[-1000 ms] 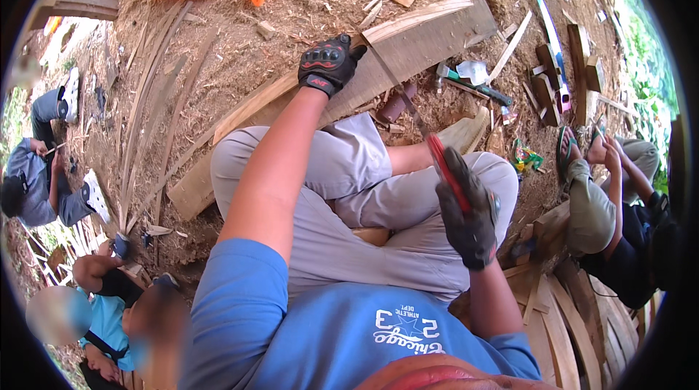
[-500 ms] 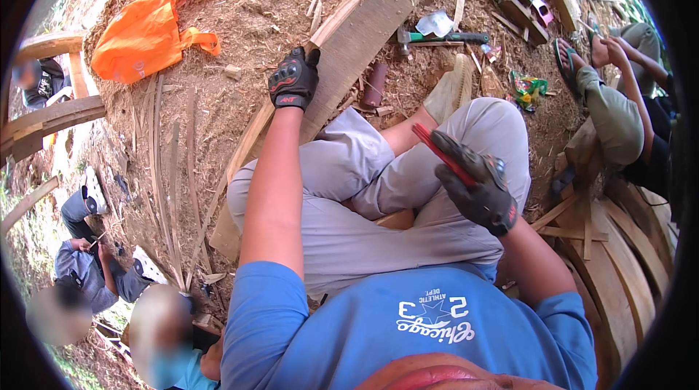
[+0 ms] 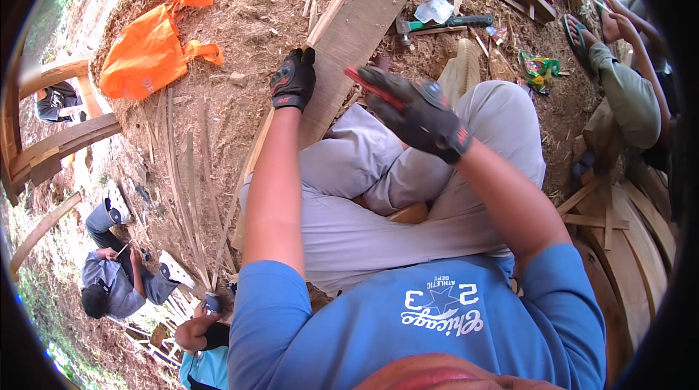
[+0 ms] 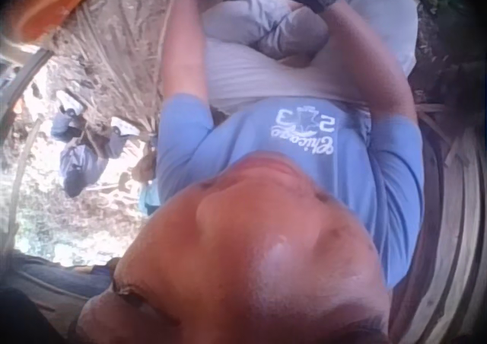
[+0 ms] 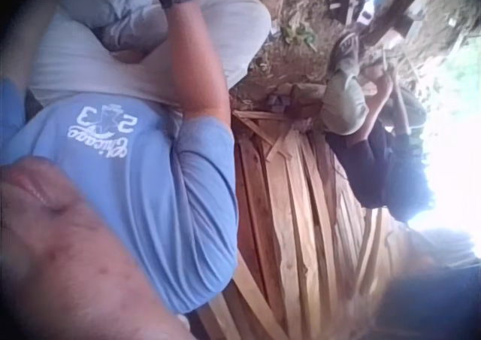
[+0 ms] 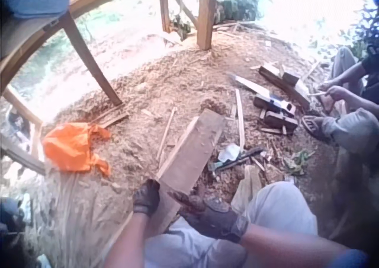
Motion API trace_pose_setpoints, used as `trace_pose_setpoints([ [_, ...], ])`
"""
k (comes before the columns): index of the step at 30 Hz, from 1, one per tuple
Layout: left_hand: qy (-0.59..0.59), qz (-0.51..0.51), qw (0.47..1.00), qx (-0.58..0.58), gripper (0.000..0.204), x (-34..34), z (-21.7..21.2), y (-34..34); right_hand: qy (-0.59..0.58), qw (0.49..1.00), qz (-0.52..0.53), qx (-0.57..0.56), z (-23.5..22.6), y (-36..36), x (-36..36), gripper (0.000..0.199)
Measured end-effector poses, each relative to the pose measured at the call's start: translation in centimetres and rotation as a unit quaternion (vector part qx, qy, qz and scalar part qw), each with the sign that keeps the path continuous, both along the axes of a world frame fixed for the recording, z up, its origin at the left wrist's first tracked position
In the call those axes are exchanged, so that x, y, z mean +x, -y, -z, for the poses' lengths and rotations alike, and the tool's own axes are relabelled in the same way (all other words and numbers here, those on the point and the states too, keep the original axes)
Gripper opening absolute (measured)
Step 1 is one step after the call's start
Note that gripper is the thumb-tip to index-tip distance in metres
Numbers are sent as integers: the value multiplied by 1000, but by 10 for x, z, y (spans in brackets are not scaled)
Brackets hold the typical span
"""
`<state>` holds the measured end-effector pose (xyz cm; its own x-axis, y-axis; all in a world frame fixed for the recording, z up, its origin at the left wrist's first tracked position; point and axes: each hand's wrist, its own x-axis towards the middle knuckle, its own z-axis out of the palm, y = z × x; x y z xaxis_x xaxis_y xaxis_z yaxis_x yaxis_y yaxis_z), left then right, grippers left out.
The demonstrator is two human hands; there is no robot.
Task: The person sits cross-legged on the ground and uses a hand saw to cut a piece of wood. They then switch to a hammer and a nail to drive the nail into the wood.
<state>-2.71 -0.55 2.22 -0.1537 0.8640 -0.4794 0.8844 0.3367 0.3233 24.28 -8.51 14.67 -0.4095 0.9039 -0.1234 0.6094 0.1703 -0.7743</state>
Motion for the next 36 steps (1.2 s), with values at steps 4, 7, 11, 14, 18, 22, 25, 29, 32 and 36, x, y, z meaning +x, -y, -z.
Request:
trace_pose_setpoints([
  [4,-21,-8,999,38,59,-10,7,6,-27,999,-24,35,-58,40,63,57],
  [7,-15,-9,1000,20,58,-1,-9,4,-23,999,-17,-15,-69,47,63,57],
  [11,-6,15,999,36,65,-12,15,1,41,998,-31,-23,-7,-15,-12,52],
  [14,5,17,1000,17,64,-9,12,-1,-56,998,-2,-10,24,-39,-35,52],
  [18,4,-16,1000,-3,65,-5,-3,-3,-34,998,-4,-46,-4,-12,1,53],
  [22,8,-7,1000,13,65,-9,1,2,36,998,-29,35,-72,42,59,53],
  [25,-16,10,1000,14,67,-3,-8,8,29,999,-1,-33,-128,73,90,54],
  [29,-44,3,997,60,65,-14,-25,16,-3,994,78,-73,-182,116,120,54],
  [32,-57,26,996,60,65,-13,-77,21,12,988,140,-65,-202,139,134,54],
  [36,-83,21,990,112,61,-21,-126,54,-20,974,210,-82,-201,154,137,52],
])
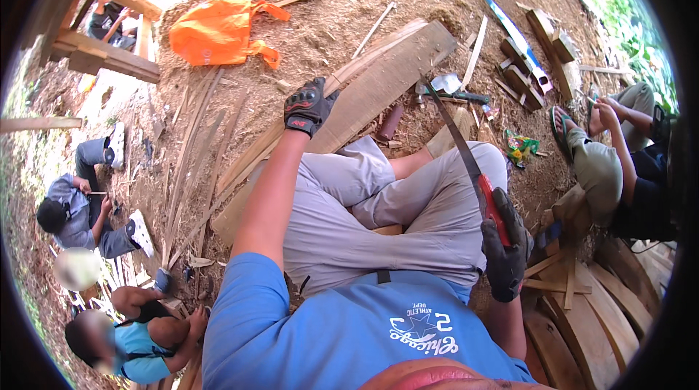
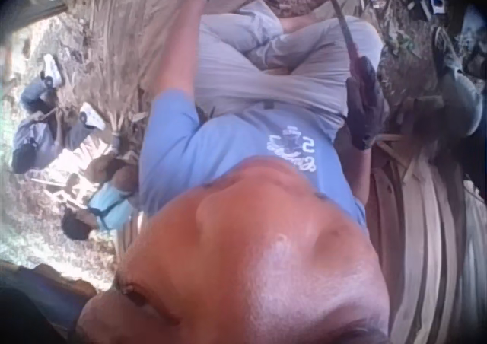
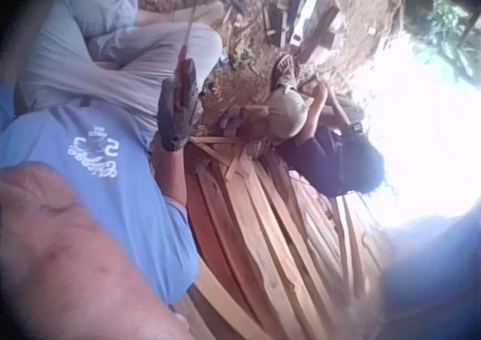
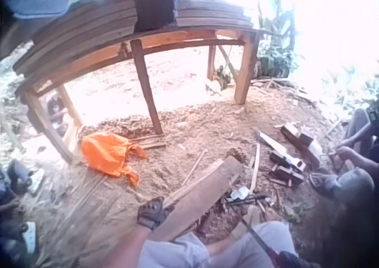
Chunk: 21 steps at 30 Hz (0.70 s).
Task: The person sits cross-legged on the ground and uses a hand saw to cut a piece of wood. They then switch to a hammer and a nail to drive the nail into the wood.
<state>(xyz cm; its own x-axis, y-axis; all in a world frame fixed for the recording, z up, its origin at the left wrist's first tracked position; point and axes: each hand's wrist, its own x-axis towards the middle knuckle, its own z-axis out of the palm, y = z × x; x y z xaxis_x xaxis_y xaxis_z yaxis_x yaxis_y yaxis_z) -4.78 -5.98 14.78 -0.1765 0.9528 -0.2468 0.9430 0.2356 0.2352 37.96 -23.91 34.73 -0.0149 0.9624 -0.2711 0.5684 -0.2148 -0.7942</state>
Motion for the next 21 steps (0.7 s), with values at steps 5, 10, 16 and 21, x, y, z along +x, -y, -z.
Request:
trace_pose_setpoints([
  [5,40,8,999,-18,60,-9,-84,46,-46,998,20,47,-12,3,-14,51],
  [10,160,-95,978,-96,59,-18,-143,81,-110,992,10,64,-16,15,-17,52],
  [16,200,-99,972,-77,70,-11,-174,104,-118,988,-11,94,-22,26,-9,52],
  [21,94,-35,994,-43,80,-2,-171,98,-112,990,10,84,-27,34,2,53],
])
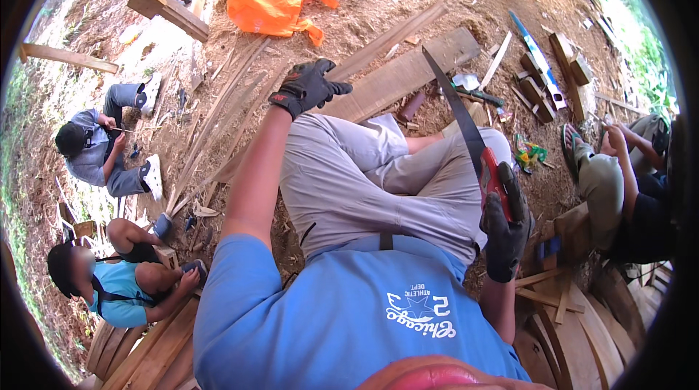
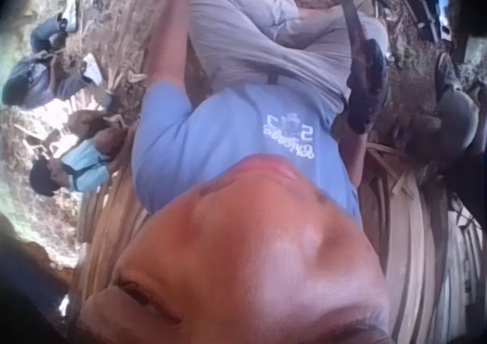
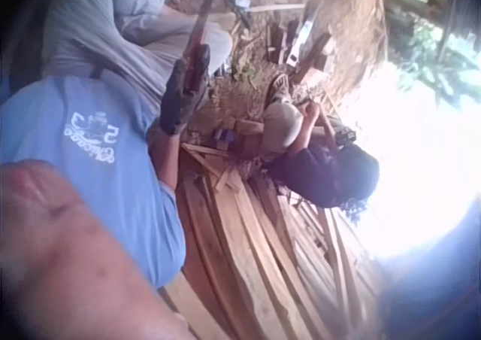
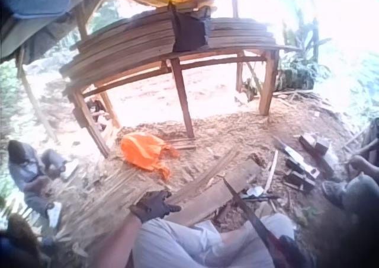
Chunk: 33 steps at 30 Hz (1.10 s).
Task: The person sits cross-legged on the ground and uses a hand saw to cut a piece of wood. They then switch to a hammer and a nail to drive the nail into the wood.
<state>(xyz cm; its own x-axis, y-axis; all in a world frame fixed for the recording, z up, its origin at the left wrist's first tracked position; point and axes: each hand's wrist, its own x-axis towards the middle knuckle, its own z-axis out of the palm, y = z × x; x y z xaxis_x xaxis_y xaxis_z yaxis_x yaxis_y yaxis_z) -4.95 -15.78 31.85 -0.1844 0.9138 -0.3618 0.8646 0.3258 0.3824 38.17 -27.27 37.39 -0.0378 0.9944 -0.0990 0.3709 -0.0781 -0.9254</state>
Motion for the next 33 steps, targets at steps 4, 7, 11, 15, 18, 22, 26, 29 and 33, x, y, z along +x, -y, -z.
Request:
trace_pose_setpoints([
  [4,-94,45,994,8,89,-11,48,-21,-4,1000,26,-8,5,-2,8,53],
  [7,-102,74,992,3,85,-8,62,-41,31,999,20,12,3,-7,14,53],
  [11,-105,115,987,-27,70,-2,73,-74,23,999,34,-14,4,-17,10,53],
  [15,-110,97,989,16,57,-5,120,-108,-14,997,63,-40,12,-30,-10,53],
  [18,-105,99,988,53,59,-2,176,-123,-50,994,72,-71,21,-35,-17,53],
  [22,-74,61,995,33,63,19,224,-130,-41,993,57,-96,23,-33,-18,52],
  [26,-65,34,997,19,58,32,240,-125,54,998,-20,-1,39,-34,-16,52],
  [29,-77,22,994,72,57,34,267,-110,20,996,-31,-87,40,-34,-18,52],
  [33,-78,15,991,107,58,44,266,-102,56,992,-61,-90,52,-42,-30,51],
])
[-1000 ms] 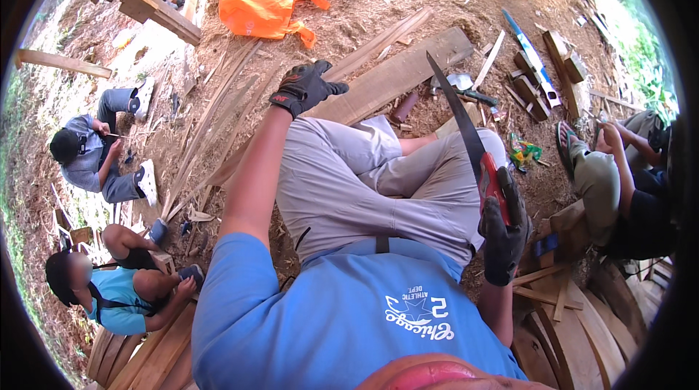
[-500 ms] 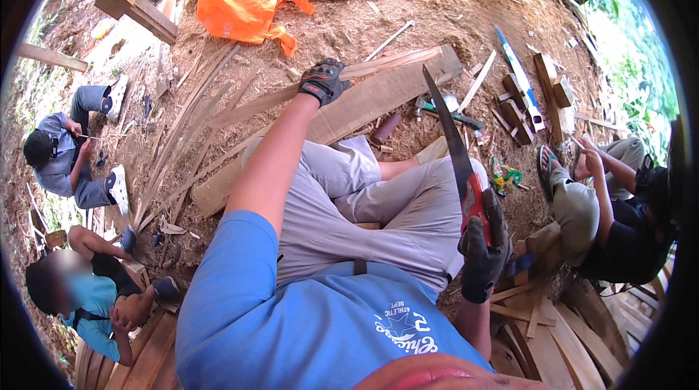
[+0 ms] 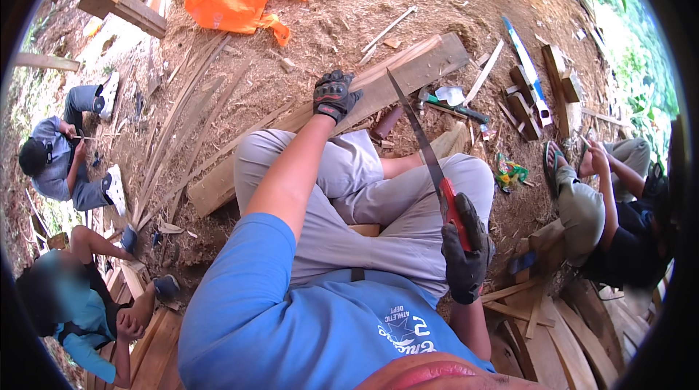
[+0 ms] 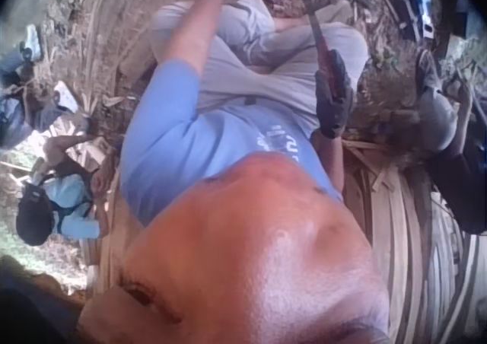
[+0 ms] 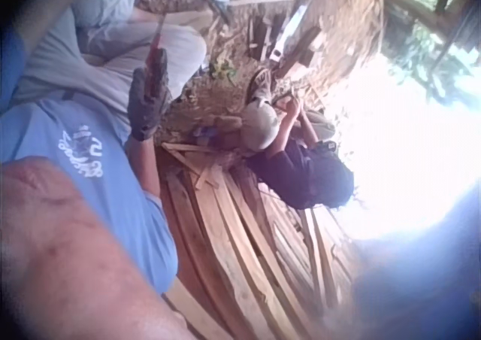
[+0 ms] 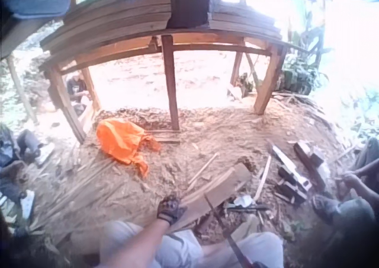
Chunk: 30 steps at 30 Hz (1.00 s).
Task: The person sits cross-legged on the ground and uses a hand saw to cut a piece of wood. They then switch to a hammer and a nail to drive the nail into the wood.
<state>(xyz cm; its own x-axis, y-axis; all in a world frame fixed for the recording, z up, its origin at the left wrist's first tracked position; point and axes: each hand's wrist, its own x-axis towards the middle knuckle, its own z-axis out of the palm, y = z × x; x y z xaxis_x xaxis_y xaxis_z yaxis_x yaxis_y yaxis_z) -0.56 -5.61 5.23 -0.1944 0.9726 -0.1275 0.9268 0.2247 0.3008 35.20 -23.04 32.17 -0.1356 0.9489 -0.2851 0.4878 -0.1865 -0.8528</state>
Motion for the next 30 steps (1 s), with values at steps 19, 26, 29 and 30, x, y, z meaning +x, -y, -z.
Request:
trace_pose_setpoints([
  [19,58,-27,998,-8,60,-12,16,11,16,978,-193,72,117,-149,-97,50],
  [26,66,-47,996,-46,52,-14,11,2,-41,990,-127,42,131,-147,-100,50],
  [29,59,-46,997,1,50,-15,19,4,-30,990,-136,26,138,-154,-103,49],
  [30,59,-47,997,6,49,-15,22,4,-28,989,-144,31,141,-155,-105,49],
])
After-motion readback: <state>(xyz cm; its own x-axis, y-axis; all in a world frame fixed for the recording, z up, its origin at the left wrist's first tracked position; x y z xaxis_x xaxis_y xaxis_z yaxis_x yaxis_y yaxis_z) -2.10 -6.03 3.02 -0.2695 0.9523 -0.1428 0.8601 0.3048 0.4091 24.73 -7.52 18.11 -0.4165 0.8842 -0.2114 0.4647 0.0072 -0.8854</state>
